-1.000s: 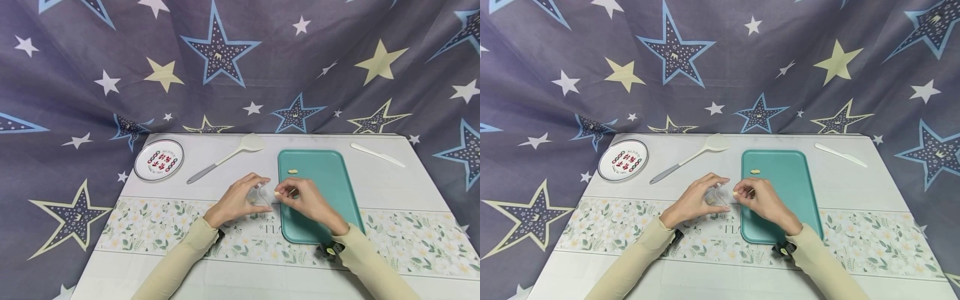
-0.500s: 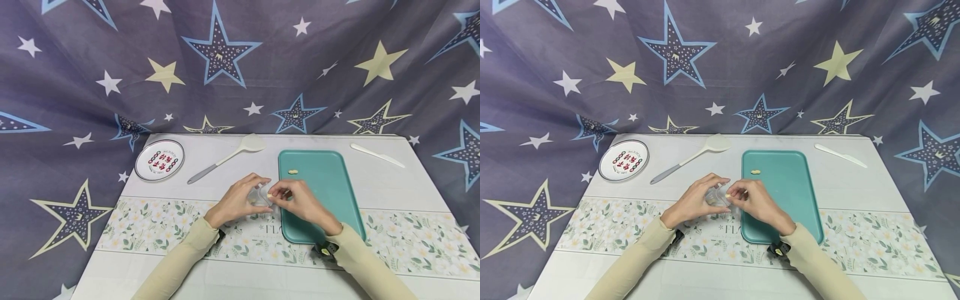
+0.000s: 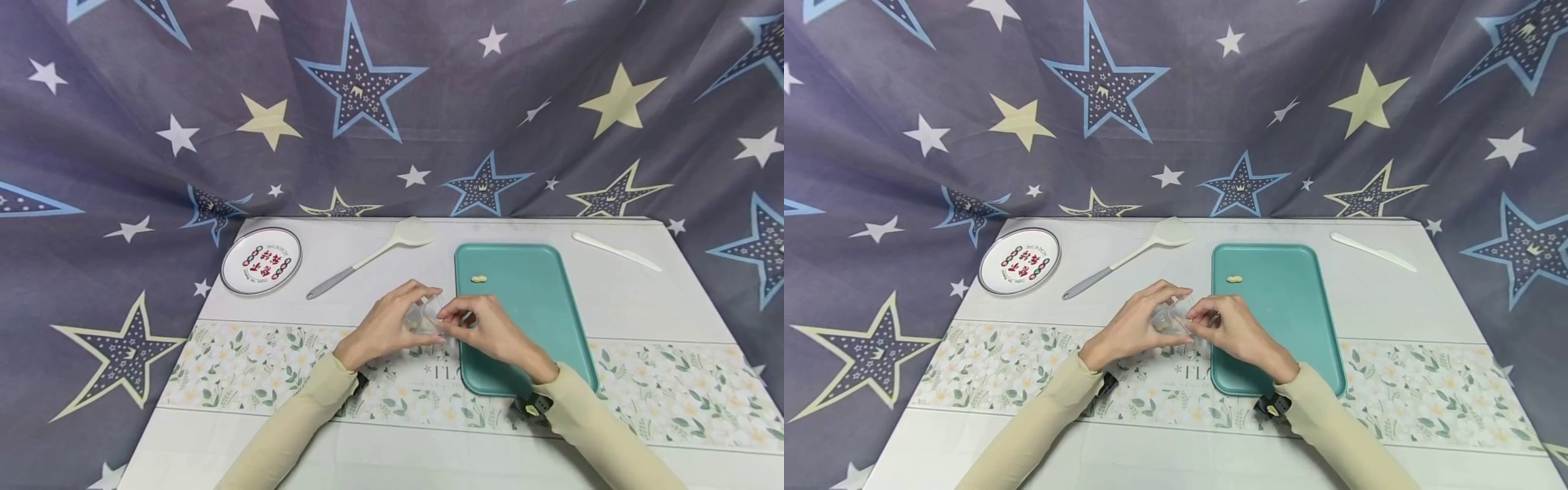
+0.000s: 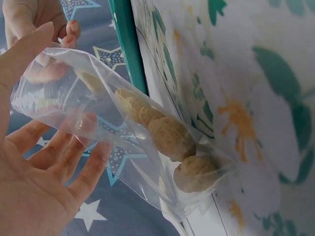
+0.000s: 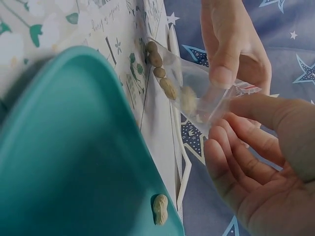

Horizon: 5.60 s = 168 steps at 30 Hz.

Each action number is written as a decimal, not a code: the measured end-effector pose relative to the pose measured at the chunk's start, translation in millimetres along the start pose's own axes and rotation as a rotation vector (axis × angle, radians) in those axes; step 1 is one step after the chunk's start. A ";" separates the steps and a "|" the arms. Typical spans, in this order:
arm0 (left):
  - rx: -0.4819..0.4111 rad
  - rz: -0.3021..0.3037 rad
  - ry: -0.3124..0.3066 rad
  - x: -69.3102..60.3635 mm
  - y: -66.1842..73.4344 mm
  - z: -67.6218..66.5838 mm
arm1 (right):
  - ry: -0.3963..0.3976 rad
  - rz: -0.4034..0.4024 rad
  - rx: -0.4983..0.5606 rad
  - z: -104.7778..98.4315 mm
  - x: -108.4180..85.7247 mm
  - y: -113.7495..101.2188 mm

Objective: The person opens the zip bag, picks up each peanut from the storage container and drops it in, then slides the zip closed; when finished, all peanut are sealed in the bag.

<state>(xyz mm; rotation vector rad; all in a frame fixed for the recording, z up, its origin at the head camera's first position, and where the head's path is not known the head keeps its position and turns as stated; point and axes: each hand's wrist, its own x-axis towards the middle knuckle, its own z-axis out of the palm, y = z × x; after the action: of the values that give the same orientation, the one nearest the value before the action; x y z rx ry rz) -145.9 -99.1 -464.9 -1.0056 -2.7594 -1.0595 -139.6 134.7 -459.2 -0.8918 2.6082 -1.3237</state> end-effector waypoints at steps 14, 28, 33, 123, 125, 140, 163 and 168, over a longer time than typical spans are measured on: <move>0.012 -0.011 -0.008 -0.2 0.4 -0.7 | 0.051 0.023 -0.002 -17.4 -4.7 9.4; 0.019 -0.010 -0.006 -0.1 -0.1 -0.7 | 0.099 0.057 -0.083 -42.9 -14.4 28.0; 0.025 -0.014 -0.004 -0.4 -0.5 -1.1 | 0.096 0.068 -0.141 -47.2 -18.9 33.8; 0.023 -0.015 -0.014 -3.7 -4.7 0.4 | 0.057 0.062 -0.069 -25.3 -14.1 10.2; 0.025 -0.011 -0.012 -3.8 -4.1 0.1 | 0.053 0.060 -0.056 -23.5 -12.2 6.4; 0.021 -0.001 -0.001 -3.6 -1.4 0.0 | 0.079 0.022 0.019 -7.3 2.3 -9.3; 0.019 0.028 0.018 -2.8 -1.5 0.2 | 0.019 0.017 0.009 1.8 -0.8 -8.4; 0.024 0.030 0.016 -2.4 -2.5 1.0 | 0.017 0.023 0.025 0.9 -2.6 -7.3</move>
<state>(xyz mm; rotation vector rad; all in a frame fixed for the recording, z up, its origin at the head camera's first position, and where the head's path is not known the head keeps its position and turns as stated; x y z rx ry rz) -145.2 -101.2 -467.7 -1.0273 -2.7285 -1.0236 -133.8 132.1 -454.7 -0.8475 2.6007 -1.3610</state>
